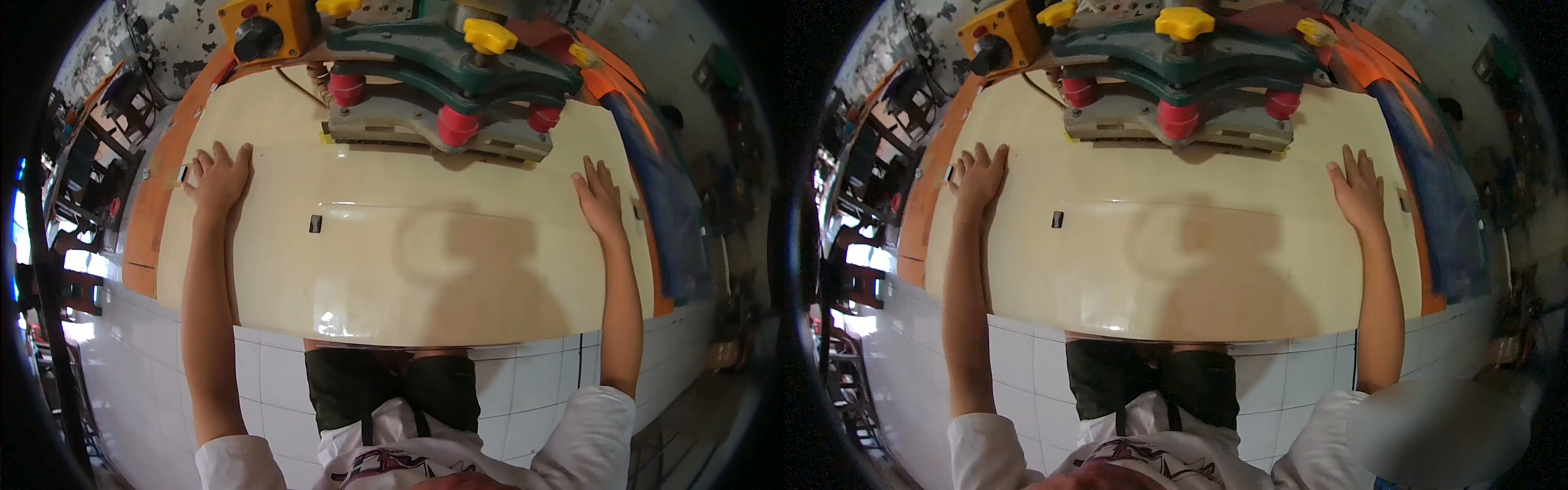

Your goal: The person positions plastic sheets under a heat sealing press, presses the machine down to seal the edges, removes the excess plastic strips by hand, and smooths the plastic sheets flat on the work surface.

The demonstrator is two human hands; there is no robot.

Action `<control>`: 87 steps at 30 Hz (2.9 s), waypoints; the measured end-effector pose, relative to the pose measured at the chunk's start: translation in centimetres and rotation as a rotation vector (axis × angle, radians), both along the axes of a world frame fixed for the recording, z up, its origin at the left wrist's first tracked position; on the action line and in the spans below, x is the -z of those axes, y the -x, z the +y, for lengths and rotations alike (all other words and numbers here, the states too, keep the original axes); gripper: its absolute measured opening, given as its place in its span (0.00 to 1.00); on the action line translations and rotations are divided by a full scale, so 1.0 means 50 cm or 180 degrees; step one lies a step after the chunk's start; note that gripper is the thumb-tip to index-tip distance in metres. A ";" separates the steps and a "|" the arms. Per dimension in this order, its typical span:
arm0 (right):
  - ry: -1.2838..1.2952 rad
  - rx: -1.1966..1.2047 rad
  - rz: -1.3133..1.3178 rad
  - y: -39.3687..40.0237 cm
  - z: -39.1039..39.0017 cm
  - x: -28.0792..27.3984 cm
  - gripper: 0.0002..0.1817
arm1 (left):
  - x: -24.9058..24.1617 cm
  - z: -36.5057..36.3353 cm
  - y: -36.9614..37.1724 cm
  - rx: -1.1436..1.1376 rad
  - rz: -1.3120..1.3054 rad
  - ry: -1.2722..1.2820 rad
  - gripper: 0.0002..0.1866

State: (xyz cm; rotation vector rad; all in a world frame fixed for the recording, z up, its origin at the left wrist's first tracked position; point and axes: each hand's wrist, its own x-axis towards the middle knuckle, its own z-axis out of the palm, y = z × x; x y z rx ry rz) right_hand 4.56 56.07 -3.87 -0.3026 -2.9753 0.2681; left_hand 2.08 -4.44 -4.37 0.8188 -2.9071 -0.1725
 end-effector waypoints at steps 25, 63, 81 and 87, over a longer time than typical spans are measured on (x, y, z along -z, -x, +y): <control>-0.0096 0.0003 -0.0003 0.001 0.008 0.015 0.42 | 0.001 0.003 -0.005 -0.0022 -0.0055 0.0064 0.47; 0.1192 -0.0259 0.1458 -0.005 0.033 -0.001 0.19 | -0.011 -0.002 -0.027 0.0139 0.0825 0.0406 0.35; -0.0214 0.2717 0.0894 -0.126 0.506 -0.154 0.27 | -0.016 -0.051 -0.011 0.1083 0.3238 0.0039 0.10; 0.0291 0.3431 0.0598 -0.247 0.944 -0.077 0.32 | -0.007 -0.051 -0.010 0.1035 0.3140 -0.0429 0.14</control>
